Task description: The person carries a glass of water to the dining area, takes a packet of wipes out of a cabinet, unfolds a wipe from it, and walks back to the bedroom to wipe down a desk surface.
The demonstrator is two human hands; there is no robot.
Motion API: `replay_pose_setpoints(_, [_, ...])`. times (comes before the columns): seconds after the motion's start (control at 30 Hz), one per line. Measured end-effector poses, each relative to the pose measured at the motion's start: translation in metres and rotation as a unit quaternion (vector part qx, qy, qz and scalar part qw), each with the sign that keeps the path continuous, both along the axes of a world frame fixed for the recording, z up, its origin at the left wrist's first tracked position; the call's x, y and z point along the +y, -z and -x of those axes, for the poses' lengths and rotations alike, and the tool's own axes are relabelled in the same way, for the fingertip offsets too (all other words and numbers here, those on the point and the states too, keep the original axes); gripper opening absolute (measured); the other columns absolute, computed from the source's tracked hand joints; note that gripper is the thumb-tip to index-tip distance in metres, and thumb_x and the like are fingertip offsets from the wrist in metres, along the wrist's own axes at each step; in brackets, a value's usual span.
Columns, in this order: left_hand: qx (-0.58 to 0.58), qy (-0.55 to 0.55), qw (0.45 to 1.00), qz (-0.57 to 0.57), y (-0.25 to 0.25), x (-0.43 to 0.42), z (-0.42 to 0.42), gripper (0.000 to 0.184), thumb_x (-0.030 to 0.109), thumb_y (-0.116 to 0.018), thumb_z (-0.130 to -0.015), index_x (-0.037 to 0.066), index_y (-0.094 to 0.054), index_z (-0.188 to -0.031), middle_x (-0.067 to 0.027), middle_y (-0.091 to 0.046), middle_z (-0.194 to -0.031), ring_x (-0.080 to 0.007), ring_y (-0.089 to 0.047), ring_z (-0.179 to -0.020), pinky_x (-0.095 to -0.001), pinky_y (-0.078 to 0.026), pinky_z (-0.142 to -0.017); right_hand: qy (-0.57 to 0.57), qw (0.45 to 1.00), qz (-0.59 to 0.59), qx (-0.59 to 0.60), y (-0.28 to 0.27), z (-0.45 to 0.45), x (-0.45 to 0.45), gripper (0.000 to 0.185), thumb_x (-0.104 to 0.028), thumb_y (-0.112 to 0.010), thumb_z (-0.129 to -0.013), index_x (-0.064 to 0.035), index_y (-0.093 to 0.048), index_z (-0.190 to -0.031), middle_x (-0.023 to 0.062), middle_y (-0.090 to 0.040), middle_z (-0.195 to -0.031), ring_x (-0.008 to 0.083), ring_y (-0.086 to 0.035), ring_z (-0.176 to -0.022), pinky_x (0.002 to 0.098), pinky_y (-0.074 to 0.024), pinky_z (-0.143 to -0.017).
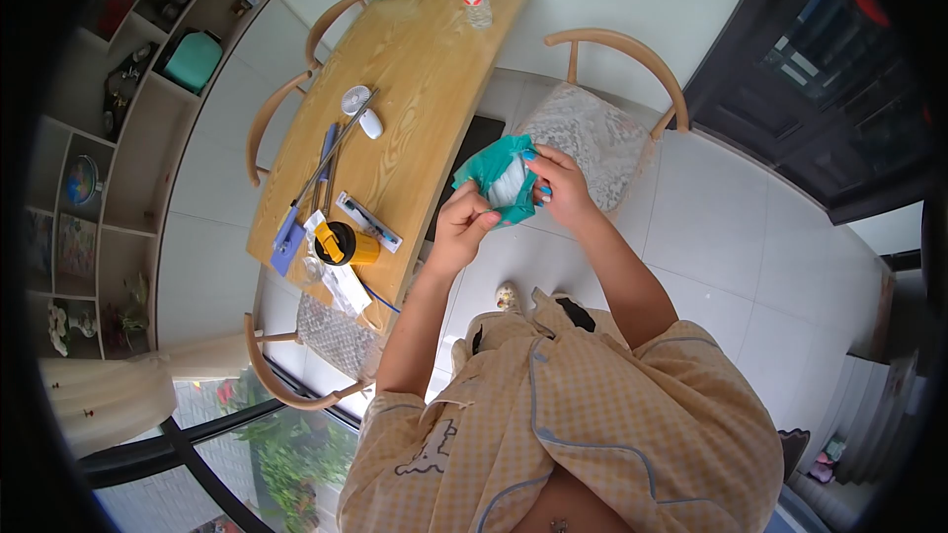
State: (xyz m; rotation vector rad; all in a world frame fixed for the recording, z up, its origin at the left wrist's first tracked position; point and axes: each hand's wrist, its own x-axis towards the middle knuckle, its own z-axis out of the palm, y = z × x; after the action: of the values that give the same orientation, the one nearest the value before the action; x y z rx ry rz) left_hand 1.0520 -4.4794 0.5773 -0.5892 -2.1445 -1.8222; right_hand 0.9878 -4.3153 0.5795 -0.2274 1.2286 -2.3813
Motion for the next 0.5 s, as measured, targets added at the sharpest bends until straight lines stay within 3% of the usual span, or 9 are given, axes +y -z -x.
replay_pose_setpoints(0.13, [0.092,-0.106,0.979,0.148,-0.019,0.002,-0.002,0.011,0.009,-0.061,-0.073,0.001,-0.055,-0.069,-0.0068,-0.045,-0.067,-0.0176,-0.046,-0.059,-0.0266,-0.038,-0.052,-0.007,0.999,-0.015,0.041,0.012,0.003,0.009,0.014,-0.014,-0.046,-0.081,-0.008,-0.047,-0.069,-0.0038,-0.038,-0.057,0.0048,-0.035,-0.047,0.0195,-0.0301,-0.043])
replay_pose_setpoints(0.27, [0.089,-0.2,0.943,0.252,-0.033,0.001,-0.001,0.006,0.005,-0.06,-0.072,-0.001,-0.058,-0.072,-0.0113,-0.049,-0.072,-0.0248,-0.051,-0.061,-0.0304,-0.043,-0.054,0.009,0.985,-0.053,0.167,0.024,0.0,0.01,0.01,-0.01,-0.046,-0.082,-0.0027,-0.053,-0.081,-0.0019,-0.045,-0.066,0.0049,-0.041,-0.056,0.0207,-0.035,-0.05])
replay_pose_setpoints(0.4, [0.08,-0.248,0.927,0.271,-0.035,0.009,0.006,0.008,0.004,-0.06,-0.07,-0.002,-0.059,-0.076,-0.0122,-0.051,-0.077,-0.0239,-0.054,-0.064,-0.0292,-0.044,-0.055,0.001,0.973,-0.089,0.214,0.026,-0.002,0.007,0.012,-0.009,-0.044,-0.083,-0.001,-0.052,-0.088,0.001,-0.05,-0.073,0.0068,-0.047,-0.062,0.0209,-0.0383,-0.054])
replay_pose_setpoints(0.5, [-0.02,-0.241,0.955,0.173,-0.037,0.014,0.009,0.014,0.003,-0.061,-0.068,-0.002,-0.06,-0.081,-0.0132,-0.053,-0.085,-0.0224,-0.056,-0.066,-0.0291,-0.046,-0.057,0.01,0.978,-0.098,0.187,0.024,-0.003,0.004,0.013,-0.01,-0.045,-0.084,-0.0011,-0.052,-0.09,0.0016,-0.052,-0.074,0.007,-0.047,-0.062,0.0209,-0.0383,-0.054])
